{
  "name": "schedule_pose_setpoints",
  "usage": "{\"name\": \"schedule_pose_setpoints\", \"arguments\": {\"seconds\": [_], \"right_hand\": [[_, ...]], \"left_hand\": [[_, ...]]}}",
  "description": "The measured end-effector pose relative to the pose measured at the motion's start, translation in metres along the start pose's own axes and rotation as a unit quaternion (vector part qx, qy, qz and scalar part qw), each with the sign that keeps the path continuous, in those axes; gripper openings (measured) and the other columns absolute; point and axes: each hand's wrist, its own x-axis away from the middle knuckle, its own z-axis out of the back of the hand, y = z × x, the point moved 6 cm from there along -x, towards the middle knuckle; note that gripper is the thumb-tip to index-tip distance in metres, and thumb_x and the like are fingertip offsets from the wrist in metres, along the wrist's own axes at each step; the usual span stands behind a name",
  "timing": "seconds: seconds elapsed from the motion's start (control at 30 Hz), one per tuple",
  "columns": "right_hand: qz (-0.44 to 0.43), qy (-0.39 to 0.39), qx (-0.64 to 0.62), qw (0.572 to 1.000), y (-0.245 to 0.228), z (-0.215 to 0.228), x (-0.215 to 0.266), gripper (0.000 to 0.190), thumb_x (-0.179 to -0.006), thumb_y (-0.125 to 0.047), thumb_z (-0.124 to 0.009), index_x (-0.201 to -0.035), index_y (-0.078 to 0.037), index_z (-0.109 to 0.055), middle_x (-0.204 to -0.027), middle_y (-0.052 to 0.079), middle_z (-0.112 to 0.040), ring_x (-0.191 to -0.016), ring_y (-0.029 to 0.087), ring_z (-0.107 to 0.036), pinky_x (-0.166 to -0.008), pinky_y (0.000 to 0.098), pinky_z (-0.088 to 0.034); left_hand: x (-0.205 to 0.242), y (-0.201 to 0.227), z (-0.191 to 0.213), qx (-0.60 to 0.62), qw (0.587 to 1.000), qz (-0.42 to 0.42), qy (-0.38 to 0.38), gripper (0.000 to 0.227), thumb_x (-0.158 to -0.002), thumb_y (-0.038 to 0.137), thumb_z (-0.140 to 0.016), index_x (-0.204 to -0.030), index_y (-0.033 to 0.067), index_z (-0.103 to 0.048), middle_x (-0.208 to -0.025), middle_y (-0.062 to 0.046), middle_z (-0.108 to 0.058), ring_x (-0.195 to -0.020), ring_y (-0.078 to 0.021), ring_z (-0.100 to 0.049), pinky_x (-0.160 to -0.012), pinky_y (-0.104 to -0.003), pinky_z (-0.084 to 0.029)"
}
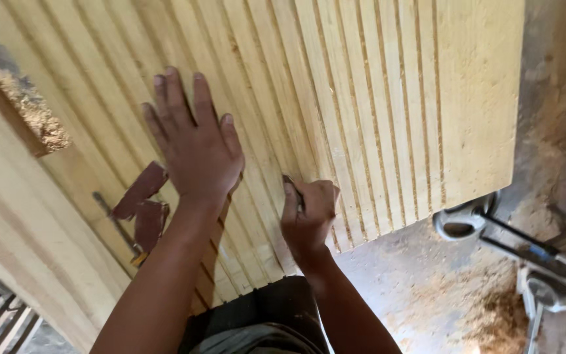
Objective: The person sands a large wooden board with a sanding block, moving back and forth along the grain to smooth the surface. A hand plane and sandpaper are visible on the board during the task.
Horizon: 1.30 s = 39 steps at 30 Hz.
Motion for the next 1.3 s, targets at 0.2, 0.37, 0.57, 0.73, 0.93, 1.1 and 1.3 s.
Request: {"name": "schedule_pose_setpoints", "arguments": {"seconds": [0.2, 0.37, 0.57, 0.73, 0.93, 1.1, 1.3], "right_hand": [[0.036, 0.02, -0.037, 0.998, -0.005, -0.006, -0.001, 0.006, -0.094, -0.004, -0.074, -0.096, -0.004, -0.068, -0.092, 0.009, -0.073, -0.085, 0.028, -0.063, -0.085, 0.0427, -0.045], [-0.003, 0.017, -0.031, 0.999, -0.004, -0.002, -0.012, 0.008, -0.09, -0.002, -0.076, -0.091, -0.004, -0.068, -0.086, 0.008, -0.072, -0.08, 0.026, -0.063, -0.083, 0.0396, -0.047], [-0.015, 0.013, -0.002, 1.0, 0.009, -0.011, 0.003, 0.014, -0.083, 0.0, -0.078, -0.095, -0.002, -0.071, -0.093, 0.012, -0.074, -0.091, 0.03, -0.069, -0.089, 0.0411, -0.048], [-0.043, 0.004, 0.009, 0.999, 0.018, -0.017, 0.006, 0.015, -0.079, -0.002, -0.078, -0.091, -0.007, -0.07, -0.09, 0.009, -0.076, -0.091, 0.029, -0.07, -0.092, 0.0417, -0.051], [-0.055, 0.032, 0.033, 0.997, 0.025, -0.016, 0.015, 0.014, -0.078, -0.006, -0.079, -0.09, -0.009, -0.072, -0.085, 0.007, -0.075, -0.082, 0.026, -0.068, -0.09, 0.0415, -0.05], [-0.037, -0.014, 0.022, 0.999, 0.014, -0.018, -0.002, 0.013, -0.087, -0.006, -0.075, -0.099, -0.002, -0.073, -0.095, 0.013, -0.075, -0.093, 0.031, -0.069, -0.09, 0.0422, -0.049], [0.061, -0.045, 0.004, 0.997, -0.012, -0.006, -0.034, 0.006, -0.094, -0.004, -0.073, -0.099, -0.004, -0.069, -0.087, 0.011, -0.067, -0.086, 0.032, -0.062, -0.085, 0.0467, -0.046]], "left_hand": [[0.005, -0.001, 0.001, -0.003, 1.0, -0.009, -0.002, 0.063, -0.113, 0.035, -0.055, -0.163, 0.0034, -0.037, -0.171, -0.024, -0.021, -0.16, -0.042, -0.015, -0.13, -0.063, -0.011], [-0.002, 0.006, 0.007, 0.001, 1.0, -0.004, 0.007, 0.066, -0.108, 0.039, -0.054, -0.161, 0.0025, -0.038, -0.169, -0.024, -0.023, -0.159, -0.0417, -0.017, -0.128, -0.063, -0.012], [-0.002, 0.001, 0.003, 0.0, 1.0, 0.011, -0.005, 0.065, -0.106, 0.04, -0.054, -0.157, 0.0023, -0.041, -0.167, -0.026, -0.026, -0.158, -0.0427, -0.019, -0.127, -0.063, -0.015], [-0.004, -0.001, 0.002, -0.011, 1.0, 0.015, -0.012, 0.068, -0.099, 0.043, -0.055, -0.153, 0.0031, -0.043, -0.162, -0.027, -0.028, -0.154, -0.0454, -0.021, -0.122, -0.065, -0.016], [-0.005, -0.001, 0.0, -0.019, 1.0, 0.003, 0.011, 0.066, -0.1, 0.04, -0.055, -0.154, 0.0045, -0.042, -0.163, -0.026, -0.028, -0.155, -0.0438, -0.022, -0.124, -0.066, -0.017], [-0.002, -0.004, -0.006, -0.013, 1.0, 0.006, -0.02, 0.065, -0.105, 0.037, -0.056, -0.157, 0.0016, -0.041, -0.164, -0.028, -0.027, -0.156, -0.0458, -0.021, -0.124, -0.067, -0.016], [-0.009, 0.002, 0.011, 0.042, 0.998, -0.041, 0.02, 0.06, -0.107, 0.031, -0.061, -0.155, 0.0001, -0.04, -0.163, -0.028, -0.026, -0.156, -0.047, -0.019, -0.129, -0.065, -0.018]]}}
